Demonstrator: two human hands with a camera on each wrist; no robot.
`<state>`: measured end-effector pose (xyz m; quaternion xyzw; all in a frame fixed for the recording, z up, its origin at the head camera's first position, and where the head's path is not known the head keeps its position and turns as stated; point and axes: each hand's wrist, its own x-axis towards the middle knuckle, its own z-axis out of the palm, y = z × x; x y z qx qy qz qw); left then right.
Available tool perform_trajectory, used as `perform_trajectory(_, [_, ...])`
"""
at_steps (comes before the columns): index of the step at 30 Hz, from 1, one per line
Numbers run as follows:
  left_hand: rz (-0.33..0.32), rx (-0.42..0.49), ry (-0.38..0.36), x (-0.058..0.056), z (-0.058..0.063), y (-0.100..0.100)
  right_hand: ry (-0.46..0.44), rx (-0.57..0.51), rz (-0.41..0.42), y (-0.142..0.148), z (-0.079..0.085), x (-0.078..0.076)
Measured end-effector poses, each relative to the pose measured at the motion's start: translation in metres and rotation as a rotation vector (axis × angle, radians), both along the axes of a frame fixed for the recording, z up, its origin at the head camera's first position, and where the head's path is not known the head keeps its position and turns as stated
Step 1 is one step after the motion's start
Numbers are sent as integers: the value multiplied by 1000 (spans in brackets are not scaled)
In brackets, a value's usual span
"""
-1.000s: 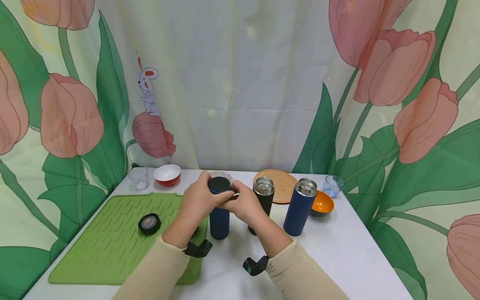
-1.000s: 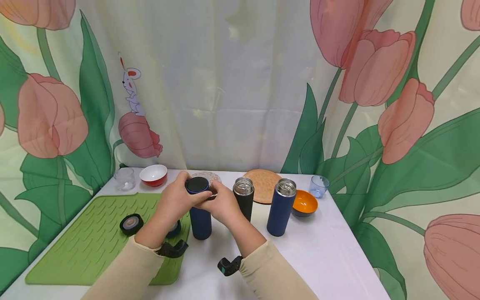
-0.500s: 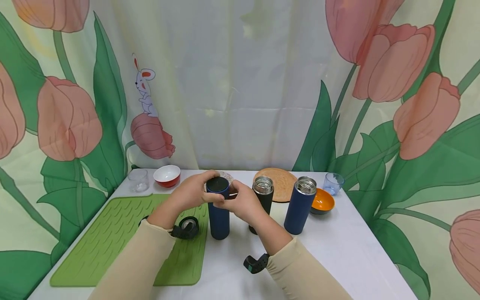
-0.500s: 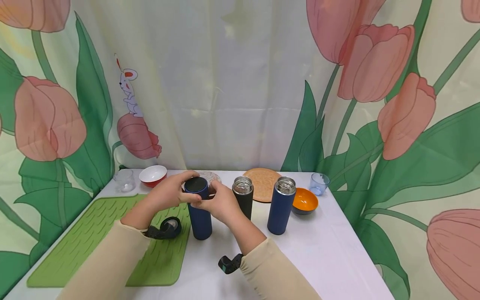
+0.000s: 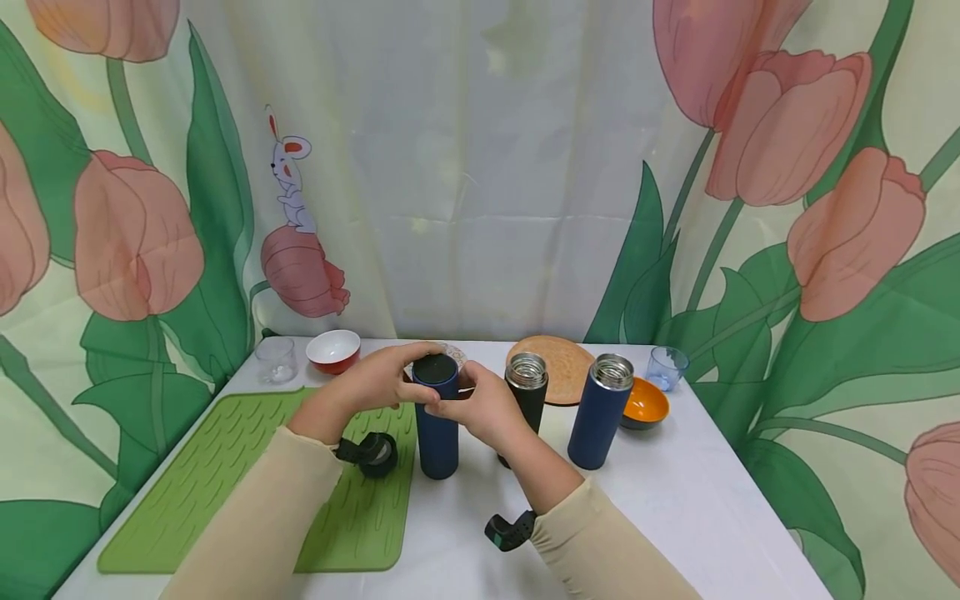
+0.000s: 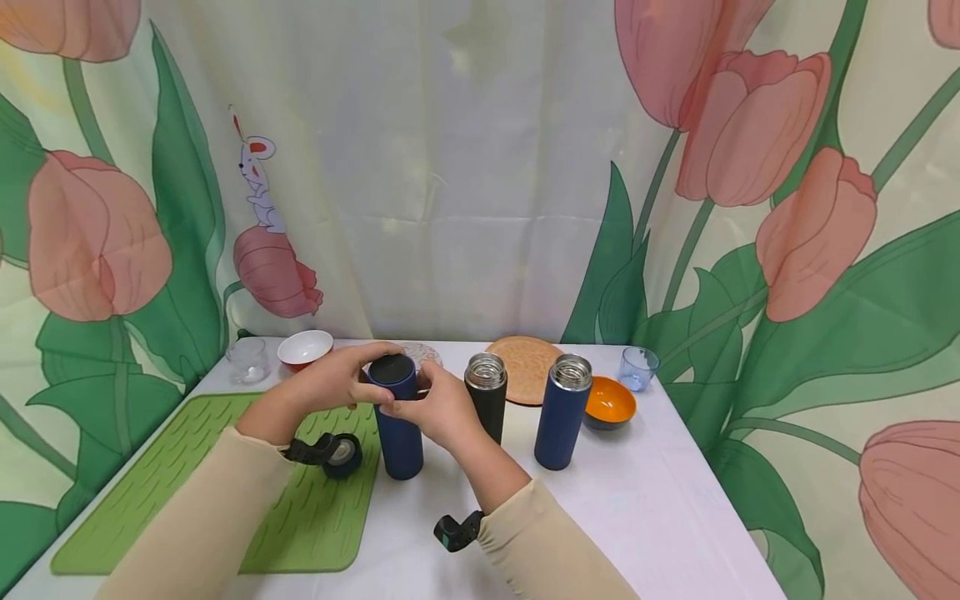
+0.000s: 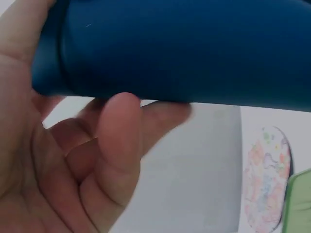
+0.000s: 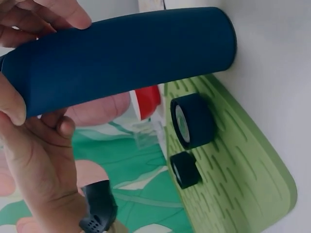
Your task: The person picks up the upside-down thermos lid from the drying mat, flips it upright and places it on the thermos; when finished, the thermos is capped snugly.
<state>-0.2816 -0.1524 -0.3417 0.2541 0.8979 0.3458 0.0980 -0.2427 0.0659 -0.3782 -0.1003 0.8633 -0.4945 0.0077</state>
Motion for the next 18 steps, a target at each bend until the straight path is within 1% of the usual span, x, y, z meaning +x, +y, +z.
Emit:
perform_trajectory(3, [23, 33, 9, 3, -6, 1, 4, -11, -17, -1, -2, 3])
perform_trajectory(6, [30, 49, 54, 7, -12, 2, 22, -9, -33, -3, -6, 5])
perform_trajectory(10, [52, 12, 162, 13, -11, 5, 59, -13, -36, -7, -12, 7])
perform_trajectory(12, [72, -22, 189, 14, -11, 7, 64, -21, -33, -9, -15, 6])
perform_trajectory(15, [94, -52, 198, 15, -12, 7, 66, -28, -23, -10, -19, 6])
perform_trajectory(18, [87, -48, 203, 14, -11, 9, 70, -27, -21, -9, -18, 6])
